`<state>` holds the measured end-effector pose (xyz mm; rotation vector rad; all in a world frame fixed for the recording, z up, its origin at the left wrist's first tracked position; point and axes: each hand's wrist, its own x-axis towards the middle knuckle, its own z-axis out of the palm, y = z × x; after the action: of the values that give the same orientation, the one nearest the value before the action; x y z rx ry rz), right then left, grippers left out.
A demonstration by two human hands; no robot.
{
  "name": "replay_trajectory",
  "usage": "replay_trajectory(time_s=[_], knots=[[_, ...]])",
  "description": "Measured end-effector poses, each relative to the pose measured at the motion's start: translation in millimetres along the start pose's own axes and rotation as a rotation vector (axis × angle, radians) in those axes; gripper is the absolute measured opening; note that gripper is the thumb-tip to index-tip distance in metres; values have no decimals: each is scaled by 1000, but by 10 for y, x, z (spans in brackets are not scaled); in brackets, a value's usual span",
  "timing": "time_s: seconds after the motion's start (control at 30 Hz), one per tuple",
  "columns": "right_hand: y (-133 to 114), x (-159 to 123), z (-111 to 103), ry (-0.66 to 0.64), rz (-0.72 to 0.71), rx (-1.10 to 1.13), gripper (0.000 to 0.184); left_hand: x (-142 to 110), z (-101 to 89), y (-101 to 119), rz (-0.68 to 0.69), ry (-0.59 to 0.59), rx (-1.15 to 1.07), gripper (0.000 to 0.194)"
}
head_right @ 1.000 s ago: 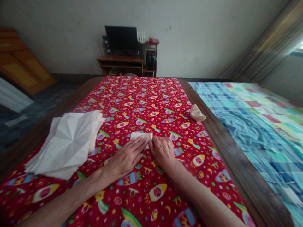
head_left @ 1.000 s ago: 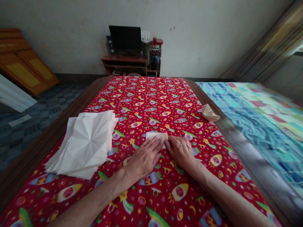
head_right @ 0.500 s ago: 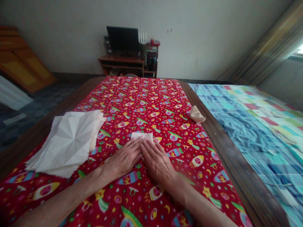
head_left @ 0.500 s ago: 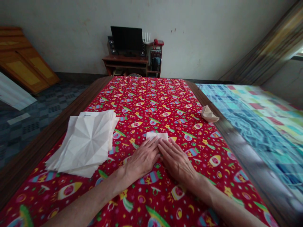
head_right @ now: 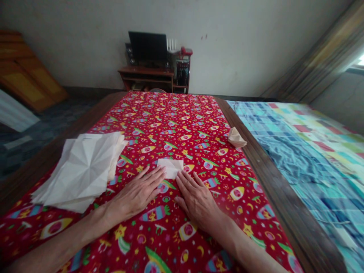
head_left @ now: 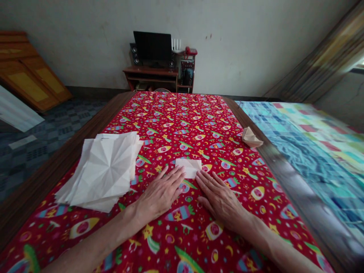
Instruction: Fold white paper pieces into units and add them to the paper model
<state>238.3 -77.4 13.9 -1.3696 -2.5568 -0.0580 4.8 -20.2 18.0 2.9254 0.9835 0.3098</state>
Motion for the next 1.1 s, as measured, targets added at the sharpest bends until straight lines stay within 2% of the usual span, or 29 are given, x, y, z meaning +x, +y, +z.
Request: replay_trajectory(time_s=[0.1, 0.2, 0.43, 0.6, 0.73, 0.8, 0.9, 0.97, 1.1], knots=[[-7, 78, 13, 94, 22, -4, 41, -25, -9, 3, 2, 46, 34, 40], [13, 193, 36, 146, -2, -23, 36, 60, 4, 47, -6, 91, 84, 36], [135, 372, 90, 206, 5, -90, 36, 281, 10, 69, -65, 66, 148, 39], [276, 427, 115, 187, 77, -112, 37, 256, 30, -8, -111, 82, 106, 41], [336, 446, 97, 196, 115, -50, 34, 216, 99, -83, -139, 94, 96, 47], [338, 430, 72, 233, 168, 29, 30, 206, 124, -108, -143, 85, 88, 47], [317, 392, 33, 290, 391, 149, 27, 199, 131, -118, -146, 78, 69, 47], [298, 378, 21, 266, 515, 210, 28, 195, 125, -114, -148, 79, 54, 48], [258, 403, 46, 186, 518, 303, 27, 186, 126, -114, -150, 123, 5, 49]])
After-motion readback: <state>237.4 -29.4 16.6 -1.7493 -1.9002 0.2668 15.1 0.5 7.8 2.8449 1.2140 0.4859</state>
